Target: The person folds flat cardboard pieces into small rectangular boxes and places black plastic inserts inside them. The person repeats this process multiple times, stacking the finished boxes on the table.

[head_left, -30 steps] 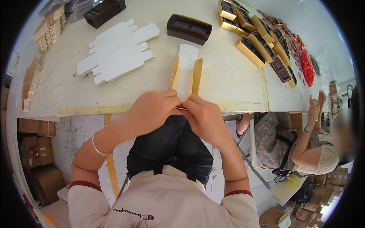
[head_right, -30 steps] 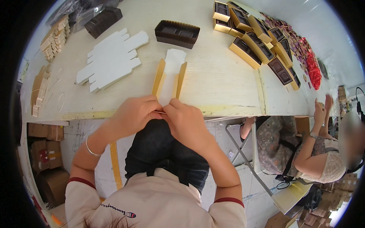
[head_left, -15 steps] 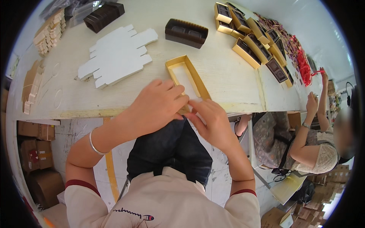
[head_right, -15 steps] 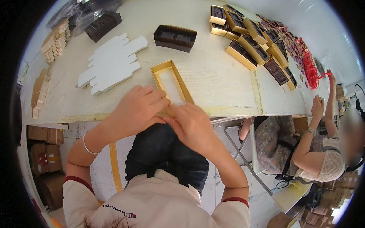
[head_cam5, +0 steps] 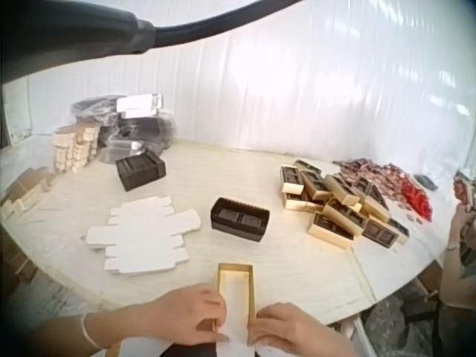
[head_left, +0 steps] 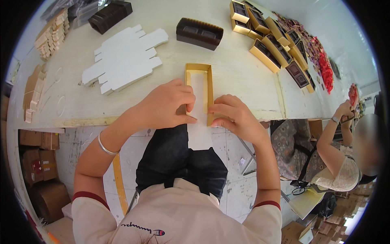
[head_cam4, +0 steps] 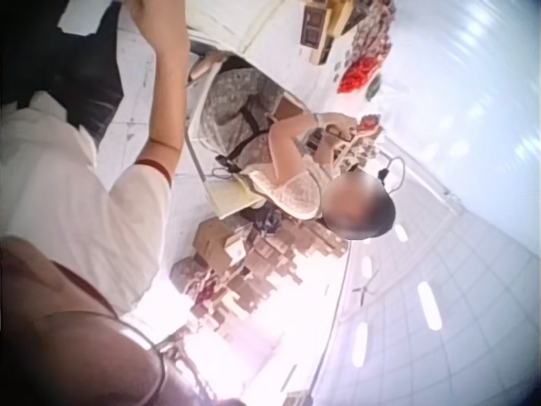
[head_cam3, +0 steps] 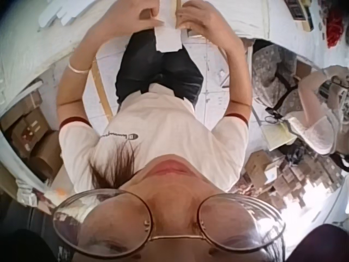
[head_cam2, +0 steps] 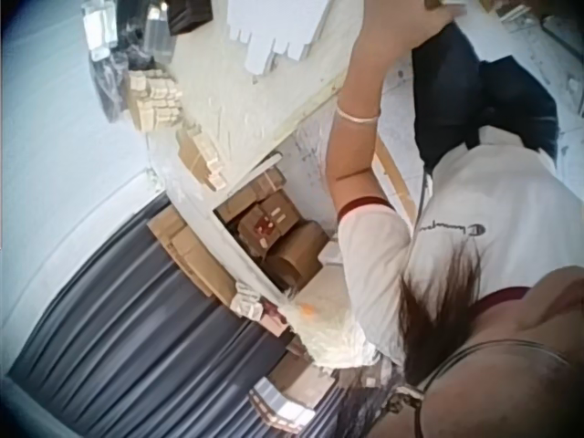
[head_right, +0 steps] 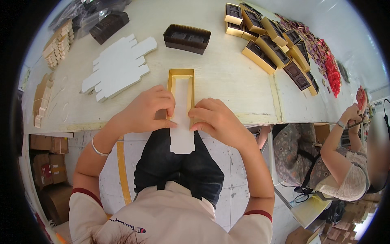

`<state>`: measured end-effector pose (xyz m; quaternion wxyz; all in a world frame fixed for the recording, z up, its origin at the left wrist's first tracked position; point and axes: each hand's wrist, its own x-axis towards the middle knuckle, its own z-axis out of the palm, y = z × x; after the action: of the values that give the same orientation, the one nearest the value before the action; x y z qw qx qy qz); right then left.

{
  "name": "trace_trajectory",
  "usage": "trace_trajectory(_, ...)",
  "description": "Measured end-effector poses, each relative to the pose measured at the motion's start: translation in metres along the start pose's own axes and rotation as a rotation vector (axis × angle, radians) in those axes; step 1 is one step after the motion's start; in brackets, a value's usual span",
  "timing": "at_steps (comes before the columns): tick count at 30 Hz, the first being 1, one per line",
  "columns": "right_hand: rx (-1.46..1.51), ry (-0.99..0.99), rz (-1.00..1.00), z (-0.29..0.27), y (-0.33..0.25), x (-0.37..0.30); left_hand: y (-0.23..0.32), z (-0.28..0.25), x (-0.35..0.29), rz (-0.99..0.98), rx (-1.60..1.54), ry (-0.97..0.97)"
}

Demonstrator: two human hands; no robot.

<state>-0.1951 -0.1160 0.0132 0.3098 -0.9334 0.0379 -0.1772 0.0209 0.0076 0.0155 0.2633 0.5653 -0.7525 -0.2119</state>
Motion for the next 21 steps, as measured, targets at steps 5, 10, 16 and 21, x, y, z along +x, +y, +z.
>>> trace_trajectory(5,-0.234,0.125,-0.081,0.024,0.001,0.01,0.019,0.023,0.001,-0.095,-0.094,0.195)
trace_trajectory(10,0.055,0.227,0.203,0.037,-0.008,-0.003,0.02,0.037,-0.001,-0.052,-0.092,0.281)
trace_trajectory(16,-0.195,0.047,0.014,0.018,-0.02,-0.023,0.015,0.034,-0.002,-0.066,-0.114,0.248)
trace_trajectory(21,-0.372,0.134,-0.118,0.033,-0.011,-0.031,0.022,0.032,0.002,-0.091,-0.178,0.22)
